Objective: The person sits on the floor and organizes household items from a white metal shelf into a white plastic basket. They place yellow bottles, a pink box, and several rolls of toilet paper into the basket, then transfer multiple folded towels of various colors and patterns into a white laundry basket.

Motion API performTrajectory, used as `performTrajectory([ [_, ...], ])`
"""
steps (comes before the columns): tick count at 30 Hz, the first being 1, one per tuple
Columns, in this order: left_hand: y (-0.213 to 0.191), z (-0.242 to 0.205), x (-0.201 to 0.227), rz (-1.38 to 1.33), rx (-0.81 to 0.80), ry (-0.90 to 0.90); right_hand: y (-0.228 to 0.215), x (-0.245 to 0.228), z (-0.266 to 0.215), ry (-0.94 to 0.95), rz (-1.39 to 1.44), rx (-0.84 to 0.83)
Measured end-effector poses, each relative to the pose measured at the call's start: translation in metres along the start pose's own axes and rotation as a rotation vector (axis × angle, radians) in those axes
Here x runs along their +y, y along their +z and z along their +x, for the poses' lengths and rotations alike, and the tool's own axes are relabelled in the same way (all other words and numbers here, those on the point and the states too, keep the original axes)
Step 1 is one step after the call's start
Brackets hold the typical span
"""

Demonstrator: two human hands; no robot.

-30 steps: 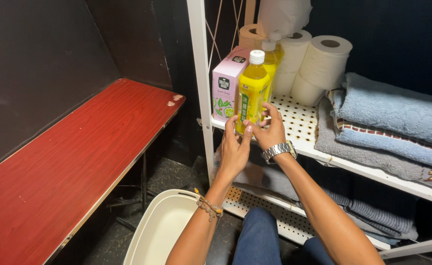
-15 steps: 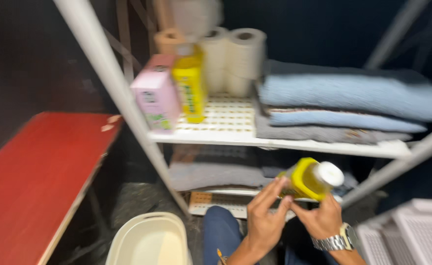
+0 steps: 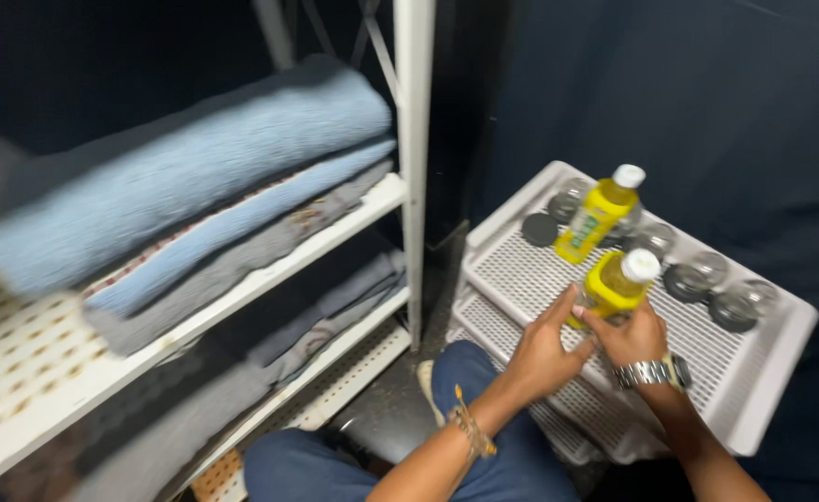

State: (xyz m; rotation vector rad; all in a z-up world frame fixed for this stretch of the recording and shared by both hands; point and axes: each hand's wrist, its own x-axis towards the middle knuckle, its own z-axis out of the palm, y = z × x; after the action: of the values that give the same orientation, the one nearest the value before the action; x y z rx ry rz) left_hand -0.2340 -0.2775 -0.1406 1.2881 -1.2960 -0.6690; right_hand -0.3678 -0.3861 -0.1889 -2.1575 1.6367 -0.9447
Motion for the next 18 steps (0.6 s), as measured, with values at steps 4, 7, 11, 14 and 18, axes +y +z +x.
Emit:
performTrajectory([
  [4, 0.039, 0.044, -0.019, 0.04, -0.095, -0.06, 0.001, 0.044, 0.048, 0.033, 0.012, -0.027],
  [7, 0.054, 0.061, -0.019, 0.033, -0.123, -0.139, 0.009, 0.057, 0.071, 0.101, 0.119, -0.046],
  [11, 0.06, 0.077, -0.006, 0.0, -0.18, -0.213, 0.019, 0.063, 0.094, 0.117, 0.153, -0.047],
  [14, 0.06, 0.085, 0.001, 0.021, -0.199, -0.219, 0.027, 0.065, 0.108, 0.084, 0.139, -0.013],
  [18, 0.059, 0.092, -0.001, 0.061, -0.232, -0.229, 0.035, 0.062, 0.114, 0.006, 0.085, 0.062],
])
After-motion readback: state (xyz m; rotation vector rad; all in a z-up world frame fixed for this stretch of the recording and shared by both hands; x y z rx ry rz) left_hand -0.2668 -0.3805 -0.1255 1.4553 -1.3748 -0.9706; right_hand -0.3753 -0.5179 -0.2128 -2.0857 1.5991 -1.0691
